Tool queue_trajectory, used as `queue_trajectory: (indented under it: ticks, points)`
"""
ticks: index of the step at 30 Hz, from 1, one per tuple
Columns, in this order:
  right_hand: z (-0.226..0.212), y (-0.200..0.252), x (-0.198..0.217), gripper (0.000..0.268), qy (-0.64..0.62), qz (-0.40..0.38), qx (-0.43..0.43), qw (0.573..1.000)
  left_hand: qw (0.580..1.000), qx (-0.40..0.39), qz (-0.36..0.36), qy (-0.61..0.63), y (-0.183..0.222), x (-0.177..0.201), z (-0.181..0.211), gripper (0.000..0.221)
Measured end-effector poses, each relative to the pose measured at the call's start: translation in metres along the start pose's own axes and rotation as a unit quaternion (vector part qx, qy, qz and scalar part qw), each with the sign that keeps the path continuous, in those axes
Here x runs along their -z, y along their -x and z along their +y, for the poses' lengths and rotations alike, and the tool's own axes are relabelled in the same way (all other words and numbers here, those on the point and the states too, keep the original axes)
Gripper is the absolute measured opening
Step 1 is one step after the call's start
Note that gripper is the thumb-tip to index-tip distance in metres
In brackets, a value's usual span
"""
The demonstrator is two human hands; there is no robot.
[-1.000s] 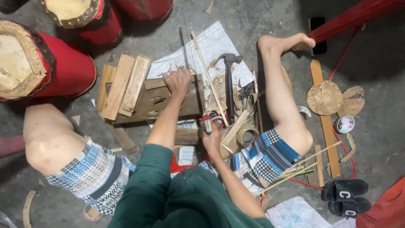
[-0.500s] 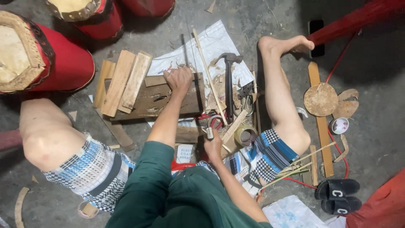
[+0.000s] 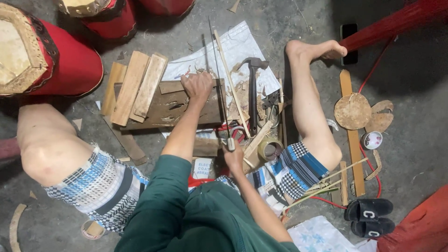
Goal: The person is using a hand saw to cut thin strips of wood from a larger block while sitting on the floor.
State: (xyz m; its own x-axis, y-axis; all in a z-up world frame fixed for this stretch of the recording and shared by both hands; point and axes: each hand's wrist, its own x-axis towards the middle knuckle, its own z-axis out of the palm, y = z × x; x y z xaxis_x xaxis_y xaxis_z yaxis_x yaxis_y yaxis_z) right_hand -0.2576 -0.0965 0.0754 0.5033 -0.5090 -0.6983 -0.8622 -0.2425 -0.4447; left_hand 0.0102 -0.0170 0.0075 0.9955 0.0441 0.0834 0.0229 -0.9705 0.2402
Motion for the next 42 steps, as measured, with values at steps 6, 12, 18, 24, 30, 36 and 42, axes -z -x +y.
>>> queue_trajectory:
  ticks: [6, 12, 18, 24, 30, 36, 42]
  points:
    - [-0.04, 0.006, 0.013, 0.04, -0.05, 0.0, 0.068, 0.996, 1.0, -0.008, 0.005, -0.001, 0.003, 0.039, 0.006, 0.038]
    - [-0.017, -0.006, -0.006, 0.03, 0.002, -0.016, 0.03, 0.999, 0.999, -0.04, 0.03, 0.012, 0.001, 0.028, -0.003, 0.035]
    - [-0.018, -0.015, -0.005, 0.033, -0.015, -0.013, 0.063, 0.998, 0.999, -0.037, 0.004, -0.013, 0.0, 0.01, -0.007, 0.037]
    - [-0.009, 0.015, 0.007, 0.029, -0.013, -0.021, 0.019, 1.0, 0.999, -0.036, 0.009, -0.008, -0.001, 0.002, -0.008, 0.038]
    - [-0.029, -0.032, -0.006, 0.03, -0.036, -0.002, 0.076, 0.996, 0.995, -0.058, 0.077, -0.003, -0.006, -0.006, -0.008, 0.032]
    - [-0.047, 0.031, 0.019, 0.023, -0.064, -0.021, 0.051, 0.996, 0.993, -0.065, 0.104, 0.002, -0.002, -0.004, -0.003, 0.032]
    - [-0.04, -0.021, 0.001, 0.037, -0.02, -0.02, 0.046, 0.999, 0.992, -0.075, 0.096, -0.023, -0.002, 0.004, -0.01, 0.031]
